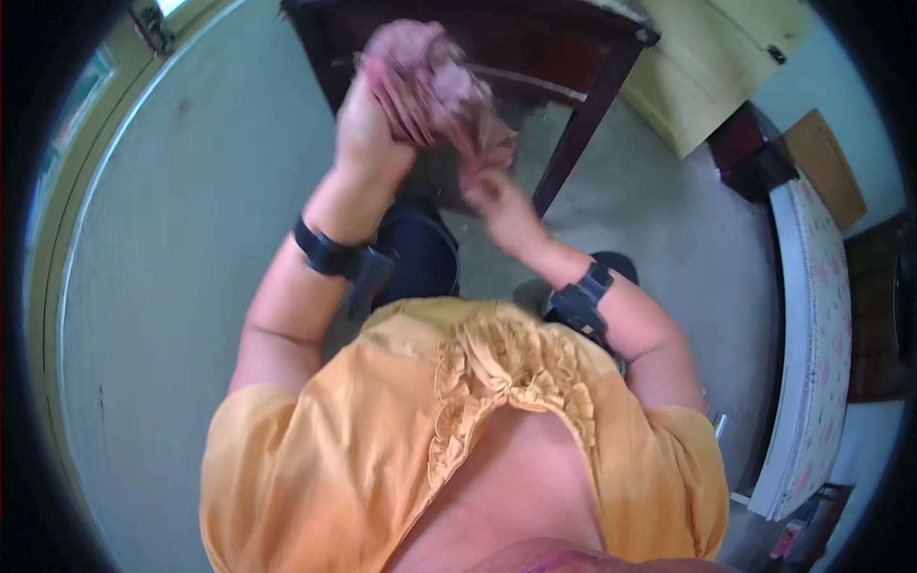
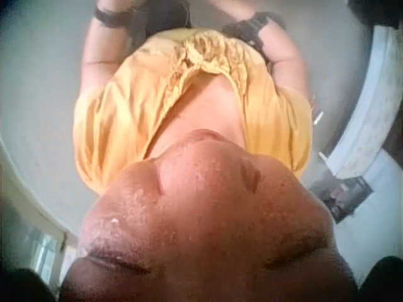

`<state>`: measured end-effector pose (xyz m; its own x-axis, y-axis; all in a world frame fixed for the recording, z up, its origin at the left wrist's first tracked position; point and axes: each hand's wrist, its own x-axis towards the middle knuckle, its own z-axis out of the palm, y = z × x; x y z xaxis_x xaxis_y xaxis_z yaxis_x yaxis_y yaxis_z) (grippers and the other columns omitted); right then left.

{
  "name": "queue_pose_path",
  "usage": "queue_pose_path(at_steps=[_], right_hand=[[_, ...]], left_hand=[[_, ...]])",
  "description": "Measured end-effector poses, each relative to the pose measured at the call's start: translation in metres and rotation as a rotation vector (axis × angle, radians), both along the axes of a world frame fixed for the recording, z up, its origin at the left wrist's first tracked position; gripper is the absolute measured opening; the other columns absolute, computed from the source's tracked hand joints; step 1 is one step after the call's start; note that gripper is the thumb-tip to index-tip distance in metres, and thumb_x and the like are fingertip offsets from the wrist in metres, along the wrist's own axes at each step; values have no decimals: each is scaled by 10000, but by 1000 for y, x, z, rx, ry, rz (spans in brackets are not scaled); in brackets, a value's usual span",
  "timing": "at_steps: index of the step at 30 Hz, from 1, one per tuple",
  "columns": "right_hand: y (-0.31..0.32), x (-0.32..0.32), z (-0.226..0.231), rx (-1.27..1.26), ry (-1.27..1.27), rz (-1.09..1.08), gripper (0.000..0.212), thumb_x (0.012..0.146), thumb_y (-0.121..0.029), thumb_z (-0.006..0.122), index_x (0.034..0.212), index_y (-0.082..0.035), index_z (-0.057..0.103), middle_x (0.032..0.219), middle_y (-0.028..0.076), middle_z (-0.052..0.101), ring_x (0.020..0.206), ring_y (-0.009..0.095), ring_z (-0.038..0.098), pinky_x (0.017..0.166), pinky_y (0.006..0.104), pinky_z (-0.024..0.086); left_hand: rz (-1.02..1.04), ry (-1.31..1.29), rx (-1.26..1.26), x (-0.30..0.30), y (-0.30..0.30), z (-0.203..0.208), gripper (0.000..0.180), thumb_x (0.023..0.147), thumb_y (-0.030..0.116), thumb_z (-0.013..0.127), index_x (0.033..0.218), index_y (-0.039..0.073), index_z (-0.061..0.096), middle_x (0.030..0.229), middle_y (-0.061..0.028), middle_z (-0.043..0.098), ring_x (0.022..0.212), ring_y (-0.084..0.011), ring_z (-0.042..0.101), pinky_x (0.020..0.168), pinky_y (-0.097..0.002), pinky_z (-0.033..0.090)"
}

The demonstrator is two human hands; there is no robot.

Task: Cleaning and wiping down a wooden desk and chair using a pink cloth.

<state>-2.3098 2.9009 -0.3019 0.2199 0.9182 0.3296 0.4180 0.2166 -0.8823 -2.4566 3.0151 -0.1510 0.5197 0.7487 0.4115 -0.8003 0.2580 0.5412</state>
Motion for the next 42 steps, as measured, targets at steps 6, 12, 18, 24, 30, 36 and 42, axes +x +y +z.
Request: queue_pose_path(at_steps=[6,12,18,24,30,36,42], right_hand=[[-33,-73,-33,-113,-569,623,284,797,-252,772,1017,-101,677,1006,116,644,1003,320,628,826,424,512],[-39,-79,-11,-2,-704,703,318,770,-255,779,1022,-83,688,963,101,656,958,305,641,793,420,523],[-42,-84,-51,65,-989,691,197,800,-245,728,872,-65,696,893,141,670,941,352,667,790,437,551],[-53,-95,-66,-499,-62,1166,300,909,-260,693,1058,-1,717,958,54,746,846,142,667,748,292,525],[-70,-64,-26,-518,-162,1014,269,936,-232,659,1069,-4,714,965,96,742,885,155,676,808,323,528],[-155,118,79,-242,-673,137,190,882,-140,663,1037,-43,713,955,118,681,911,265,645,820,354,517],[-263,115,42,-483,-936,-86,159,848,-128,674,995,-78,704,968,115,664,896,316,646,783,400,531]], left_hand=[[213,20,135,-91,39,-14,441,1068,238,289,1327,-45,506,1293,-178,597,1171,-321,585,1041,-466,466],[155,38,146,-106,24,-25,443,1067,239,291,1326,-49,506,1291,-183,598,1175,-326,582,1041,-470,465],[76,24,151,-90,7,-30,445,1066,241,293,1325,-52,506,1288,-188,599,1178,-332,578,1041,-474,464],[89,28,119,-54,-35,6,379,1060,312,355,1154,26,585,1050,-144,649,903,-264,618,803,-396,521],[-17,0,113,-51,-33,5,377,1070,305,328,1125,40,591,1001,-137,662,836,-261,619,759,-375,525],[-50,52,147,-23,-47,35,358,1058,255,324,1105,8,579,997,-117,623,855,-243,599,749,-393,524],[-39,196,96,-36,-27,21,388,1068,251,311,1267,-18,508,1223,-168,568,1104,-314,553,969,-468,461]])
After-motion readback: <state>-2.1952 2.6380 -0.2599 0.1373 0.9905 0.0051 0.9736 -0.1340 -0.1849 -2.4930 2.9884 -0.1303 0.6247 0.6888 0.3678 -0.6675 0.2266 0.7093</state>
